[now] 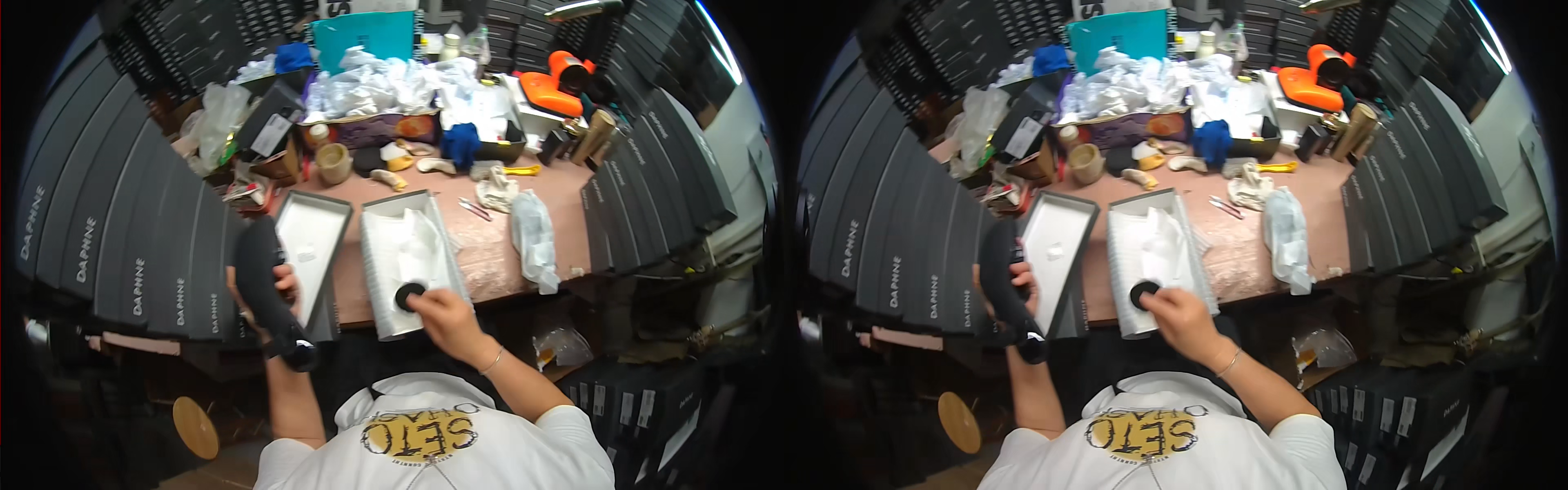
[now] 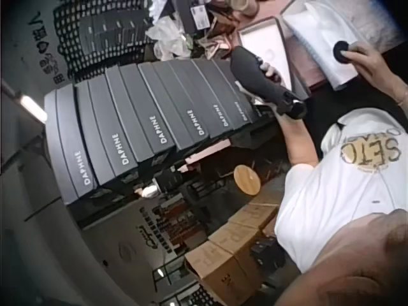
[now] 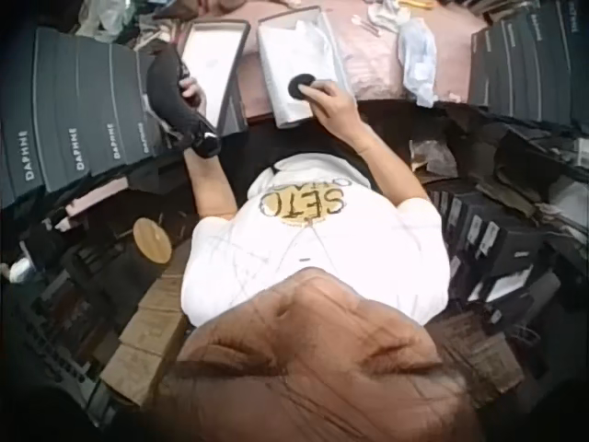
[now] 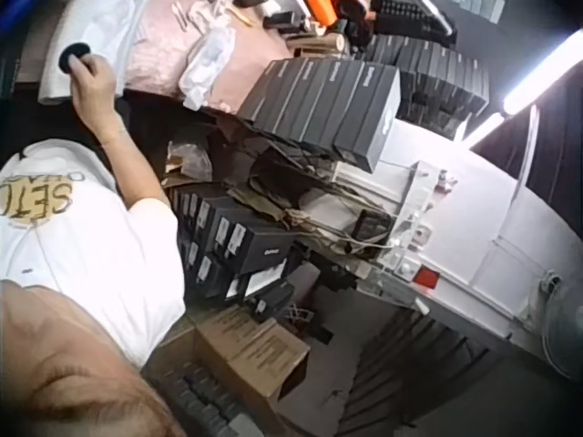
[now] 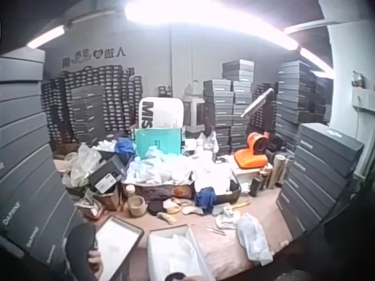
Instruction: Inspecting and packing shoes into boxes in a shoe manufacturing facility.
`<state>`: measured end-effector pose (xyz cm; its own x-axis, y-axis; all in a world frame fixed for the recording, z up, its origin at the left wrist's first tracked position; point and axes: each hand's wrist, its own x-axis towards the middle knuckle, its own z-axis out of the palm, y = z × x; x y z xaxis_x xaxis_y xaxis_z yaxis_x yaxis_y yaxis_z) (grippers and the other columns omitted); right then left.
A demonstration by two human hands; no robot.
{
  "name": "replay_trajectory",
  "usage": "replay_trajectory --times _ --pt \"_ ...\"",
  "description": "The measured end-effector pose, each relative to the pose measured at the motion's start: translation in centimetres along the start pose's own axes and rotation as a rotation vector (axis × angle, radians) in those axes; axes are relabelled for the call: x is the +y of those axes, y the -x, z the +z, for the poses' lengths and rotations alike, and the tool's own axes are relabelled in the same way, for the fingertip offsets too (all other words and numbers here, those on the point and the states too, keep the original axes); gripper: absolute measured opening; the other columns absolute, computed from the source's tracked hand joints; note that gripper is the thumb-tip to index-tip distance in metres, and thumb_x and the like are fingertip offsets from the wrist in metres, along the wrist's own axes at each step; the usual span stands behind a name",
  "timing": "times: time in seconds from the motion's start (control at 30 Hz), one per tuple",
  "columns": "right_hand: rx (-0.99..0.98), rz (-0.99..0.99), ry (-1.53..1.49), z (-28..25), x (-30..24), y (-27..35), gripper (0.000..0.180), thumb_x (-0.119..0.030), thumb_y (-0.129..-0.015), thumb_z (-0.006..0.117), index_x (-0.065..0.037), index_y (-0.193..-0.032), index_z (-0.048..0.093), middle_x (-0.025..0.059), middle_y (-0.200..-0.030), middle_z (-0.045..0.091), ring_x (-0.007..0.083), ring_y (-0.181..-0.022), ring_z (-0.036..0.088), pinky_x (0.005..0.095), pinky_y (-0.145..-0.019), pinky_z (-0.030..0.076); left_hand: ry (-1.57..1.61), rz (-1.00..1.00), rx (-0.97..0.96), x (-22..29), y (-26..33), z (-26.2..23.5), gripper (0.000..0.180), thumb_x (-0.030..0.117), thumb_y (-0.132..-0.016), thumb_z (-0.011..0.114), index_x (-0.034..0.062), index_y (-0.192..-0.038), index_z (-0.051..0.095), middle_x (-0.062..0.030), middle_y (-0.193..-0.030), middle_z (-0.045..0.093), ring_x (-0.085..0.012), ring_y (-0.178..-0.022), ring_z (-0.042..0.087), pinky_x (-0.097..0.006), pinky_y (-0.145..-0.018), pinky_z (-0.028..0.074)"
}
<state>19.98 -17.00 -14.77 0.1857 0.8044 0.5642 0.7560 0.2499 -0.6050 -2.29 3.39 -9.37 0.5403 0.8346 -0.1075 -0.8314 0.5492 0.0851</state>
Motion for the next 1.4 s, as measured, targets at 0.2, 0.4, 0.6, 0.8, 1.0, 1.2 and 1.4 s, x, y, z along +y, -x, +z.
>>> replay_trajectory --times 0.2,0.4,0.6,0.8,1.0,1.2,1.4 --pt "0.07 0.434 0.297 -3.9 14.3 -2.5 0.056 -0.029 -0.087 0.065 -0.005 -0.135 0.046 0.0261 -0.134 0.044 0.0424 -0.123 0.044 0.0454 -0.102 0.037 -2.19 0.616 -0.057 4.0 -3.8 2.9 0.056 0.03 -0.091 0.059 0.0019 -0.138 0.045 -0.016 -0.109 0.06 -0.0272 -0.101 0.06 -0.035 -0.089 0.046" --pt "-0.103 0.837 0.859 -9.5 17.5 0.9 0.087 -0.035 -0.074 0.076 -0.016 -0.146 0.031 0.0274 -0.145 0.033 0.0436 -0.129 0.038 0.0638 -0.099 0.031 -2.993 0.333 0.073 4.5 -4.0 -0.5 0.087 0.029 -0.078 0.074 0.018 -0.15 0.026 -0.0223 -0.145 0.035 -0.0397 -0.134 0.034 -0.049 -0.106 0.032" --pt "0.173 0.904 0.453 -11.6 21.7 8.6 0.07 -0.017 -0.072 0.073 -0.006 -0.136 0.047 0.0262 -0.125 0.055 0.0393 -0.115 0.054 0.0429 -0.097 0.043 -2.099 0.379 -0.379 -5.1 -0.3 -1.6 0.073 0.022 -0.08 0.073 0.0025 -0.141 0.039 -0.0214 -0.14 0.043 -0.0348 -0.127 0.046 -0.041 -0.106 0.037" --pt "-0.091 0.295 -0.075 -8.2 4.2 1.5 0.06 -0.008 -0.071 0.074 -0.008 -0.129 0.055 0.0183 -0.115 0.058 0.0329 -0.105 0.058 0.0362 -0.091 0.046 -0.883 -0.21 -0.131 -14.7 0.9 -4.8 0.097 0.051 -0.082 0.07 0.006 -0.149 0.017 -0.0131 -0.146 0.035 -0.0245 -0.137 0.031 -0.036 -0.111 0.029" --pt "-0.173 0.145 -0.212 -5.8 0.4 -1.2 0.033 -0.019 -0.081 0.073 -0.01 -0.111 0.065 0.0149 -0.118 0.058 0.0328 -0.109 0.056 0.0406 -0.095 0.044 -0.544 -0.141 0.098 -12.1 1.0 -3.6 0.058 0.043 -0.089 0.06 0.0074 -0.132 0.046 -0.0071 -0.123 0.057 -0.0238 -0.115 0.056 -0.041 -0.099 0.045" --pt "-0.03 -0.229 0.148 0.2 -6.3 -4.5 0.016 -0.01 -0.072 0.074 -0.008 -0.084 0.063 0.0094 -0.108 0.062 0.0269 -0.108 0.058 0.0491 -0.099 0.038 -0.496 -0.045 0.143 -10.5 0.8 -6.0 0.05 0.047 -0.091 0.051 0.0068 -0.121 0.055 -0.0083 -0.112 0.062 -0.0244 -0.104 0.061 -0.038 -0.093 0.048" --pt "0.222 -0.088 -0.23 -3.8 -6.1 -0.4 0.021 0.003 -0.074 0.067 -0.001 -0.094 0.065 0.0136 -0.102 0.063 0.0261 -0.084 0.062 0.0387 -0.077 0.051 -0.508 0.281 0.233 -8.1 0.0 -1.3 0.062 0.058 -0.094 0.037 0.007 -0.125 0.052 -0.0094 -0.123 0.057 -0.0245 -0.112 0.056 -0.039 -0.096 0.045"
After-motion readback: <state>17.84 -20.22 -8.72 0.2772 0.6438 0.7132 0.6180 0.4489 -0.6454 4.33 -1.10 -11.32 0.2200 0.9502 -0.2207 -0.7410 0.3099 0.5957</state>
